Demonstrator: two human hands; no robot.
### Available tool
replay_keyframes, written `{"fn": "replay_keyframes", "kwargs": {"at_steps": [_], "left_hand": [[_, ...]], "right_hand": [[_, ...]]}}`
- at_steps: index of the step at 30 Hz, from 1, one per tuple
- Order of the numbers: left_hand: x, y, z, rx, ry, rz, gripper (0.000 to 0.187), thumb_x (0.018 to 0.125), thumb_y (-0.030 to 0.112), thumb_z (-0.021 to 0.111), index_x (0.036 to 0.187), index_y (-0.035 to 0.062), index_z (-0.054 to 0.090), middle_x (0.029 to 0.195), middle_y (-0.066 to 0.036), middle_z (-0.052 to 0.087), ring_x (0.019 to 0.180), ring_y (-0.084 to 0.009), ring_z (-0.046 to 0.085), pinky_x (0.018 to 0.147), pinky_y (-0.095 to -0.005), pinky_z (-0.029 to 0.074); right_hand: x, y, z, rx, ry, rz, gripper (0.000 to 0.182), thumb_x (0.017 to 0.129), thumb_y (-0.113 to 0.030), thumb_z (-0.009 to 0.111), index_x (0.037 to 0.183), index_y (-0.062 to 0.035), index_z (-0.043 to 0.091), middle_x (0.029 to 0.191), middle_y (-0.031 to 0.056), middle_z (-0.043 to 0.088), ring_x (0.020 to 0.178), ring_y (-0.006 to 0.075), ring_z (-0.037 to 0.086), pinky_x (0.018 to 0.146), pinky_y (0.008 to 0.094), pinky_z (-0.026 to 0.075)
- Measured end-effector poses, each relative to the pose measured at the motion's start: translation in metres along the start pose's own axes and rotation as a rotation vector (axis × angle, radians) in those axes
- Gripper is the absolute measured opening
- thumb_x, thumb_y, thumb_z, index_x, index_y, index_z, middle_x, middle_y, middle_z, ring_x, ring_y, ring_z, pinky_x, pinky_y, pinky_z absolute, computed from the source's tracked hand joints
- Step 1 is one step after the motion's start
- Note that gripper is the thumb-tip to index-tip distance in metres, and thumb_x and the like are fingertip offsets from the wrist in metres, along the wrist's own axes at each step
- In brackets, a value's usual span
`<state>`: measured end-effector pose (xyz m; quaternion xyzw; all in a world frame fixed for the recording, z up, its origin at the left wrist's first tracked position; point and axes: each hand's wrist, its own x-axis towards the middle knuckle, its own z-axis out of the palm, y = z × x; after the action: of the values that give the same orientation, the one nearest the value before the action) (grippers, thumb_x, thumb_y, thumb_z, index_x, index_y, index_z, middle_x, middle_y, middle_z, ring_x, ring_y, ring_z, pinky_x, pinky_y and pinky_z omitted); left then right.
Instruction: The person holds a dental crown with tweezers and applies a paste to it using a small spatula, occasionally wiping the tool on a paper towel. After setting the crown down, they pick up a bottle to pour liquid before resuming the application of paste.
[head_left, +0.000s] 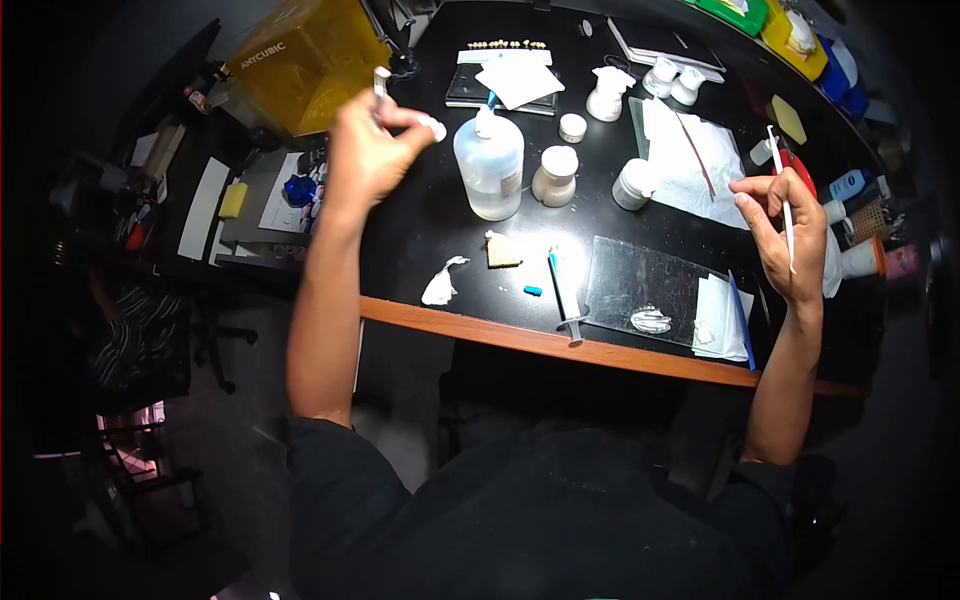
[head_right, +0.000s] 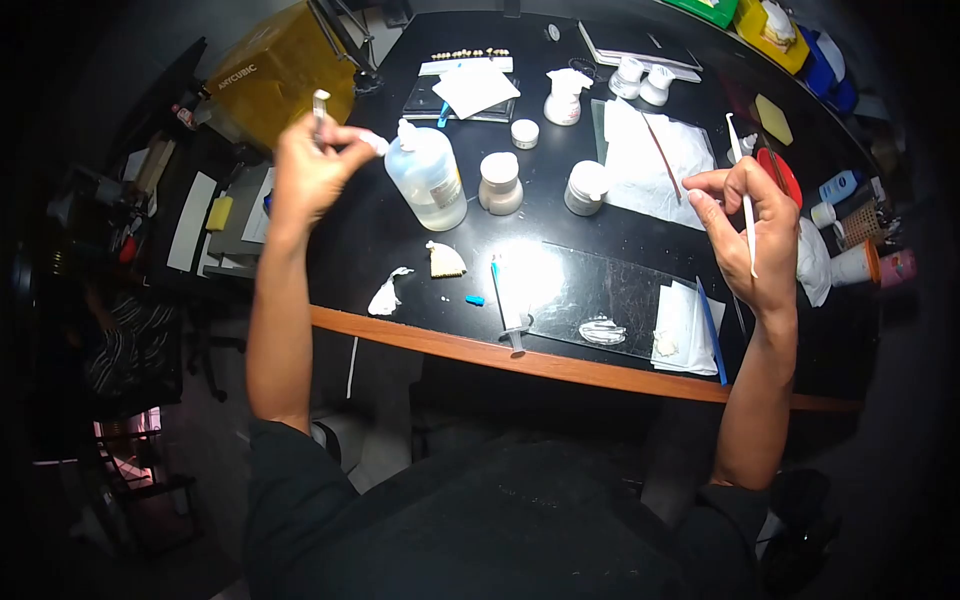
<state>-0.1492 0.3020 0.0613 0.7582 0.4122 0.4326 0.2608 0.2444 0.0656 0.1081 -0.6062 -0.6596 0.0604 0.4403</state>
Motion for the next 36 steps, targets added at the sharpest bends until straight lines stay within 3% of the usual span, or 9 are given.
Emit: {"fn": "replay_keyframes", "kwargs": {"at_steps": [3, 5, 13, 15, 17, 20, 26, 29, 36], "left_hand": [[0.006, 0.047, -0.024, -0.419, -0.059, 0.103, 0.045, 0.091, -0.005, 0.081, 0.087, 0.0122, 0.04, 0.102, -0.023, 0.079, 0.084, -0.0127, 0.074, 0.08, -0.0259, 0.059], [0.009, 0.074, -0.036, -0.266, -0.133, 0.08, 0.045, 0.092, -0.005, 0.08, 0.087, 0.0126, 0.039, 0.102, -0.023, 0.079, 0.09, -0.0142, 0.076, 0.082, -0.0254, 0.061], [0.002, 0.093, -0.002, -0.129, -0.155, 0.155, 0.048, 0.082, 0.007, 0.09, 0.077, 0.0125, 0.042, 0.088, -0.008, 0.081, 0.062, 0.0026, 0.045, 0.054, -0.0187, 0.031], [0.006, 0.083, -0.01, -0.122, -0.247, 0.187, 0.036, 0.087, 0.005, 0.086, 0.084, 0.0067, 0.05, 0.098, -0.013, 0.081, 0.079, -0.0054, 0.062, 0.071, -0.0216, 0.05], [0.005, 0.083, -0.012, -0.193, -0.301, 0.084, 0.033, 0.096, -0.002, 0.073, 0.09, 0.0089, 0.043, 0.113, -0.026, 0.077, 0.101, -0.019, 0.072, 0.097, -0.032, 0.057], [0.002, 0.074, -0.011, -0.123, -0.258, -0.016, 0.037, 0.095, -0.001, 0.073, 0.089, 0.0138, 0.039, 0.124, -0.022, 0.077, 0.094, -0.0091, 0.068, 0.08, -0.0204, 0.05], [-0.013, 0.044, 0.009, -0.192, -0.013, 0.048, 0.028, 0.094, -0.003, 0.08, 0.087, 0.0055, 0.054, 0.113, -0.017, 0.077, 0.096, -0.0148, 0.072, 0.095, -0.0273, 0.055], [-0.014, 0.036, -0.008, -0.292, -0.097, -0.044, 0.023, 0.097, 0.0, 0.077, 0.086, 0.0057, 0.058, 0.119, -0.017, 0.077, 0.072, -0.0012, 0.058, 0.062, -0.0164, 0.038], [-0.022, 0.045, 0.019, -0.137, 0.104, 0.049, 0.043, 0.096, 0.001, 0.08, 0.077, 0.0137, 0.044, 0.115, -0.016, 0.078, 0.064, -0.0014, 0.048, 0.057, -0.0179, 0.035]], "right_hand": [[-0.009, -0.01, -0.007, -0.028, 0.028, 0.006, 0.034, 0.096, 0.003, 0.073, 0.081, -0.0071, 0.044, 0.095, 0.0142, 0.078, 0.089, 0.0118, 0.07, 0.078, 0.0261, 0.051], [-0.014, -0.01, -0.012, -0.083, 0.011, -0.028, 0.035, 0.096, 0.003, 0.073, 0.081, -0.007, 0.044, 0.096, 0.0139, 0.078, 0.087, 0.0101, 0.068, 0.077, 0.0247, 0.051], [-0.045, 0.001, -0.015, -0.029, 0.106, 0.007, 0.013, 0.095, 0.0, 0.077, 0.089, -0.0019, 0.065, 0.082, 0.0027, 0.067, 0.073, 0.0057, 0.053, 0.071, 0.0237, 0.044], [-0.059, -0.003, -0.023, -0.083, 0.107, 0.068, 0.007, 0.094, -0.005, 0.081, 0.099, -0.0023, 0.079, 0.075, -0.0047, 0.052, 0.072, 0.0053, 0.044, 0.067, 0.0223, 0.037], [-0.078, -0.008, -0.029, 0.033, 0.066, 0.136, 0.026, 0.106, -0.025, 0.069, 0.096, -0.0013, 0.076, 0.078, -0.0025, 0.059, 0.074, 0.0059, 0.046, 0.068, 0.023, 0.038], [-0.114, -0.01, -0.024, 0.169, 0.075, 0.255, 0.064, 0.116, -0.049, 0.028, 0.111, 0.0018, 0.066, 0.087, 0.0069, 0.072, 0.072, 0.0088, 0.049, 0.069, 0.0269, 0.043], [-0.188, -0.009, -0.004, 0.125, 0.171, 0.371, 0.013, 0.094, -0.007, 0.06, 0.101, -0.0003, 0.069, 0.081, 0.01, 0.076, 0.068, 0.0125, 0.069, 0.061, 0.0265, 0.049], [-0.201, -0.004, -0.003, 0.17, 0.249, 0.226, 0.018, 0.086, -0.005, 0.061, 0.093, 0.0011, 0.076, 0.077, 0.0101, 0.076, 0.064, 0.0164, 0.07, 0.06, 0.0297, 0.049], [-0.203, 0.0, -0.002, 0.033, 0.127, 0.183, 0.021, 0.085, -0.009, 0.061, 0.094, -0.0014, 0.079, 0.069, 0.007, 0.073, 0.056, 0.0161, 0.065, 0.063, 0.0343, 0.038]]}}
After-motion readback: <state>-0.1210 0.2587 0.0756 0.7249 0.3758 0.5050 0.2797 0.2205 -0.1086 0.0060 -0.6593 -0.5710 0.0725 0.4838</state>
